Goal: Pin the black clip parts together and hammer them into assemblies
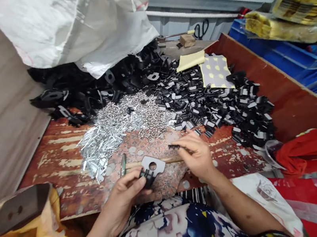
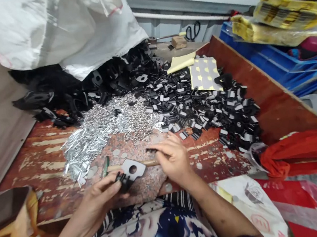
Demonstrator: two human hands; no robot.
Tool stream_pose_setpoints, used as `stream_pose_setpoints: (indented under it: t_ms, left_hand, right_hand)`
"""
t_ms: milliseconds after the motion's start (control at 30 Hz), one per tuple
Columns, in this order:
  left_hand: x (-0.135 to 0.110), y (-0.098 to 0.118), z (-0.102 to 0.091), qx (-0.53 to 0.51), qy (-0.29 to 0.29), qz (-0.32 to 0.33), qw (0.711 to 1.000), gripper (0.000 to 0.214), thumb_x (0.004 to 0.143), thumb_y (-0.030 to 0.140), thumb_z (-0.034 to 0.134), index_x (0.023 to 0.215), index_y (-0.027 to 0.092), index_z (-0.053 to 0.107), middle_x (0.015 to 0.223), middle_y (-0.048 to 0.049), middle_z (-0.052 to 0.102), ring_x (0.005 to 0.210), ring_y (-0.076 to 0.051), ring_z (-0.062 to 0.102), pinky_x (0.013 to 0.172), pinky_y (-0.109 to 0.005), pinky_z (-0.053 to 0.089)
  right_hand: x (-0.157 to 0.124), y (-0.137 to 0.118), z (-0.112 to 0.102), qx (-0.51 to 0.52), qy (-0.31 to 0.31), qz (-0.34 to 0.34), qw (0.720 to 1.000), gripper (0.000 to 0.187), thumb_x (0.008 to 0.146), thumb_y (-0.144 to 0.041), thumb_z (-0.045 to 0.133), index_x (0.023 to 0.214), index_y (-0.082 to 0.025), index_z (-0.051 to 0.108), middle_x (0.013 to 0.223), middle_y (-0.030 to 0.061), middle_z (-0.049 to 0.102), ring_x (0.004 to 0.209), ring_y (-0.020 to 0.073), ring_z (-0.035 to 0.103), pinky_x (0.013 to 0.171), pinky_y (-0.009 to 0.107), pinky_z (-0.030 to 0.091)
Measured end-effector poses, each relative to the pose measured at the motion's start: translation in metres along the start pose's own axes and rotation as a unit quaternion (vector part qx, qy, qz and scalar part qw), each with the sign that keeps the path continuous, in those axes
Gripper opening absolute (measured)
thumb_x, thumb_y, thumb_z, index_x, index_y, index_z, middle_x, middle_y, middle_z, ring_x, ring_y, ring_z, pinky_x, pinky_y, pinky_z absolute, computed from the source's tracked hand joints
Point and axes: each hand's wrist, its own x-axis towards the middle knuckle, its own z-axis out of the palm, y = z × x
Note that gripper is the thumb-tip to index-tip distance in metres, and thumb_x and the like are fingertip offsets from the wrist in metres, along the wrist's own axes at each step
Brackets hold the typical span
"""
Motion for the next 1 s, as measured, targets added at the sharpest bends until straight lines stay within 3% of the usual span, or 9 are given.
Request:
stream_pose_setpoints:
  t_ms: [100,233,567,667,767,833,933,1000]
  left_hand:
    - [0.003,0.001,0.012,-0.038,-0.039,0.069,0.996,0.028,0.069,0.041,0.091,0.075,0.017,0.079,0.11,-0.0073,0.058,0.079,-0.015,0.058,0.066,-0.027,0.06]
    - [0.004,-0.003,0.012,-0.065,-0.068,0.134,0.987,0.022,0.079,0.04,0.084,0.078,0.018,0.079,0.105,-0.0059,0.054,0.074,-0.012,0.054,0.058,-0.021,0.054]
    - [-0.003,-0.008,-0.005,-0.05,-0.083,0.174,0.98,0.028,0.081,0.046,0.081,0.083,0.018,0.081,0.114,-0.0076,0.048,0.076,-0.012,0.053,0.055,-0.021,0.052]
    - [-0.003,-0.009,-0.01,-0.044,-0.078,0.187,0.978,0.03,0.079,0.049,0.082,0.083,0.019,0.082,0.114,-0.0078,0.048,0.077,-0.013,0.053,0.054,-0.02,0.051]
    - [-0.002,-0.011,-0.015,-0.023,-0.038,0.2,0.979,0.028,0.078,0.047,0.083,0.081,0.019,0.082,0.12,-0.0084,0.047,0.078,-0.013,0.053,0.054,-0.019,0.05]
    - [-0.002,-0.011,-0.018,0.002,-0.017,0.209,0.978,0.026,0.081,0.045,0.081,0.082,0.019,0.081,0.132,-0.0089,0.046,0.074,-0.01,0.052,0.055,-0.02,0.05]
    - [-0.003,-0.009,-0.025,0.04,-0.01,0.225,0.974,0.025,0.085,0.044,0.076,0.081,0.019,0.079,0.152,-0.0082,0.039,0.077,-0.011,0.054,0.056,-0.022,0.05]
    - [-0.005,-0.009,-0.032,0.052,-0.009,0.226,0.973,0.026,0.085,0.044,0.076,0.08,0.019,0.079,0.148,-0.0094,0.046,0.082,-0.016,0.056,0.056,-0.022,0.049]
  right_hand:
    - [0.007,-0.031,0.034,0.066,-0.036,-0.027,0.997,0.024,0.092,-0.015,0.06,0.101,-0.029,0.078,0.083,-0.0016,0.076,0.084,0.0192,0.068,0.112,0.057,0.042]
    - [0.005,-0.043,0.058,0.093,-0.047,-0.06,0.993,0.025,0.093,-0.013,0.059,0.103,-0.027,0.078,0.083,-0.0007,0.075,0.085,0.0183,0.067,0.113,0.056,0.041]
    - [-0.006,-0.051,0.069,0.148,-0.043,-0.079,0.985,0.044,0.093,-0.006,0.056,0.123,-0.034,0.072,0.087,-0.0012,0.073,0.086,0.019,0.066,0.107,0.054,0.042]
    - [-0.007,-0.055,0.071,0.136,-0.049,-0.103,0.984,0.047,0.093,-0.007,0.055,0.128,-0.036,0.069,0.086,-0.0019,0.072,0.085,0.0192,0.066,0.113,0.058,0.036]
    - [-0.009,-0.057,0.073,0.124,-0.082,-0.119,0.982,0.047,0.095,-0.008,0.053,0.13,-0.035,0.068,0.087,-0.0012,0.072,0.088,0.0198,0.066,0.117,0.061,0.028]
    - [-0.011,-0.057,0.076,0.144,-0.122,-0.094,0.978,0.043,0.096,-0.011,0.054,0.13,-0.034,0.068,0.091,0.0,0.074,0.092,0.02,0.067,0.117,0.058,0.031]
    - [-0.013,-0.057,0.08,0.227,-0.186,-0.005,0.956,0.035,0.096,-0.017,0.056,0.124,-0.031,0.072,0.101,0.0027,0.076,0.097,0.02,0.068,0.108,0.047,0.045]
    - [-0.008,-0.056,0.079,0.282,-0.24,0.042,0.928,0.032,0.095,-0.019,0.057,0.12,-0.028,0.075,0.106,0.0042,0.077,0.1,0.0205,0.07,0.098,0.04,0.052]
